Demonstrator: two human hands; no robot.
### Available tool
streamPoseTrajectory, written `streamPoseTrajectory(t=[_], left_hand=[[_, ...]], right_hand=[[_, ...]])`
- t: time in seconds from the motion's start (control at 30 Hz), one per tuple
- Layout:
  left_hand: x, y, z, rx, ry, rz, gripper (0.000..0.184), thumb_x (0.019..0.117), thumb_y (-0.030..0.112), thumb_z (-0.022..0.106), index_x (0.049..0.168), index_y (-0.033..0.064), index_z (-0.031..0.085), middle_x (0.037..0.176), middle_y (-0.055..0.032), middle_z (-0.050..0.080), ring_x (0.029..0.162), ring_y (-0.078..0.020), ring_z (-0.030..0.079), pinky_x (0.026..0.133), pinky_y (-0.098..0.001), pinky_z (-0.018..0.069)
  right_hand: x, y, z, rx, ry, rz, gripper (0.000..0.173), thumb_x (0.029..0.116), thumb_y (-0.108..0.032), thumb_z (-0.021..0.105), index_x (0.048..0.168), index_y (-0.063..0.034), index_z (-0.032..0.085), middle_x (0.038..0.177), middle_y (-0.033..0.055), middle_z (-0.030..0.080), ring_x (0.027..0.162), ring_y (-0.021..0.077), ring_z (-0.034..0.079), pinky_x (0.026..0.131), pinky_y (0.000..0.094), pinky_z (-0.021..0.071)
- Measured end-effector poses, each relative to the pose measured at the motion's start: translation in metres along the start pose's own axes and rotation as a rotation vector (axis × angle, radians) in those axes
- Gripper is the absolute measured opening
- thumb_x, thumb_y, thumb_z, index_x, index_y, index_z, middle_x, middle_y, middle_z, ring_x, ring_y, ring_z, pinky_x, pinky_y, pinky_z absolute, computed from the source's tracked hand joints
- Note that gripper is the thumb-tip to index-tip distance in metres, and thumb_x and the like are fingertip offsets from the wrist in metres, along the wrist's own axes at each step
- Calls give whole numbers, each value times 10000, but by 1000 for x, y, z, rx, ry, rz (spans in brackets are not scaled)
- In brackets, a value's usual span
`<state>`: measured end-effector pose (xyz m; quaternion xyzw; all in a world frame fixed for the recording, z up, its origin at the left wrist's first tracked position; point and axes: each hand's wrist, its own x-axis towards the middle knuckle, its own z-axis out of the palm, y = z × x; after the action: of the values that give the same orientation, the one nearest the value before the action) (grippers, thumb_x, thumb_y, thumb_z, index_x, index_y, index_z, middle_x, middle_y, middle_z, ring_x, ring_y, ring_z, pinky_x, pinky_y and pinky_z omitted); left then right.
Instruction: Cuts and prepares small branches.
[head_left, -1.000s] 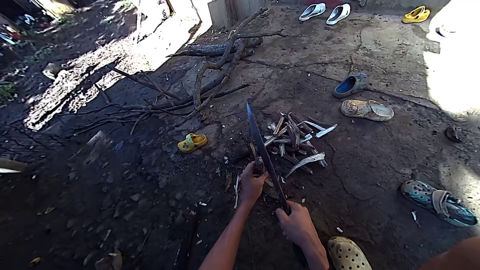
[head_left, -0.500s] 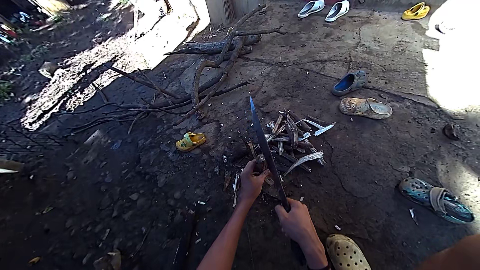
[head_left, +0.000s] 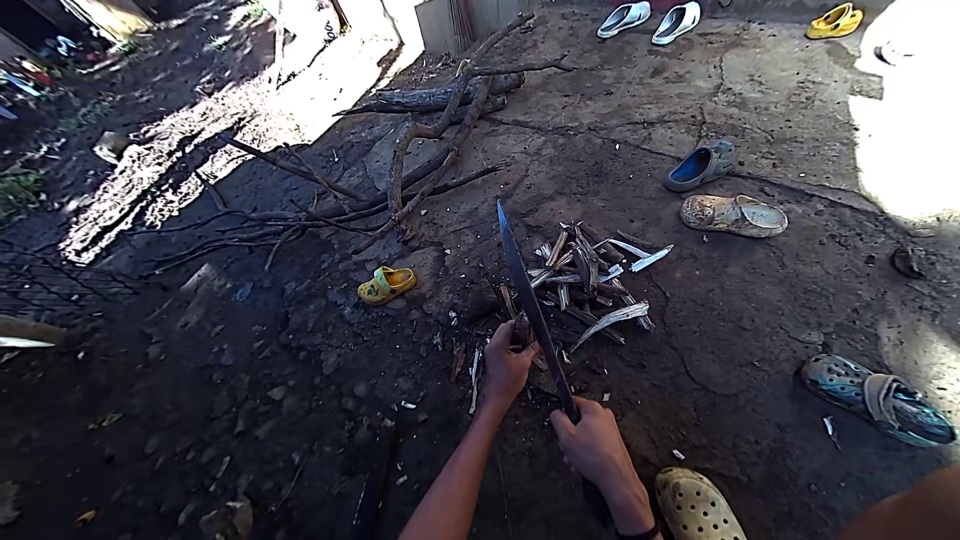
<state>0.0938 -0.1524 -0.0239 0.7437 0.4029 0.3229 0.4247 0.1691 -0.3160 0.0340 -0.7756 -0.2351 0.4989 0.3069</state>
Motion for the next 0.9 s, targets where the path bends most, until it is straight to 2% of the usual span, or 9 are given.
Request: streamPoseTrajectory(t=[0.17,0.37,0.57,0.8,0.9], left_hand=[[0,1,-1,8,-9,-3,431,836,76,838,1211,-45,662,1068,-143,687,926,-118,693,818,-243,589],[2,3,2,22,-33,18,407,839,115,840,1183,-32,679,1053,-123,684,900,-108,690,789,-240,589],[4,2,6,51,-36,58,412,849,134,833,1193,-41,689,1078,-147,688,930,-147,692,813,-276,592],[3,0,4,55,-13,54,402,838,125,840,1168,-46,687,1044,-137,685,897,-119,685,787,-244,584],[3,6,4,42,-45,9,412,868,112,815,1217,-50,667,1106,-164,701,963,-149,711,847,-270,598]], right_hand=[[0,-1,2,-18,-5,2,228,1017,-310,571,937,-121,669,642,4,609,516,116,614,540,317,544],[1,4,2,-7,42,-13,221,1007,-302,575,931,-122,680,638,9,621,510,118,621,533,319,549],[3,9,3,37,66,-17,217,1006,-288,573,923,-116,676,630,10,612,503,122,617,530,327,554],[5,6,5,19,56,-17,210,1002,-289,579,924,-121,679,630,3,613,504,114,614,529,319,548],[6,5,6,18,54,-18,206,1004,-280,578,912,-120,670,627,3,608,505,112,613,533,316,547]])
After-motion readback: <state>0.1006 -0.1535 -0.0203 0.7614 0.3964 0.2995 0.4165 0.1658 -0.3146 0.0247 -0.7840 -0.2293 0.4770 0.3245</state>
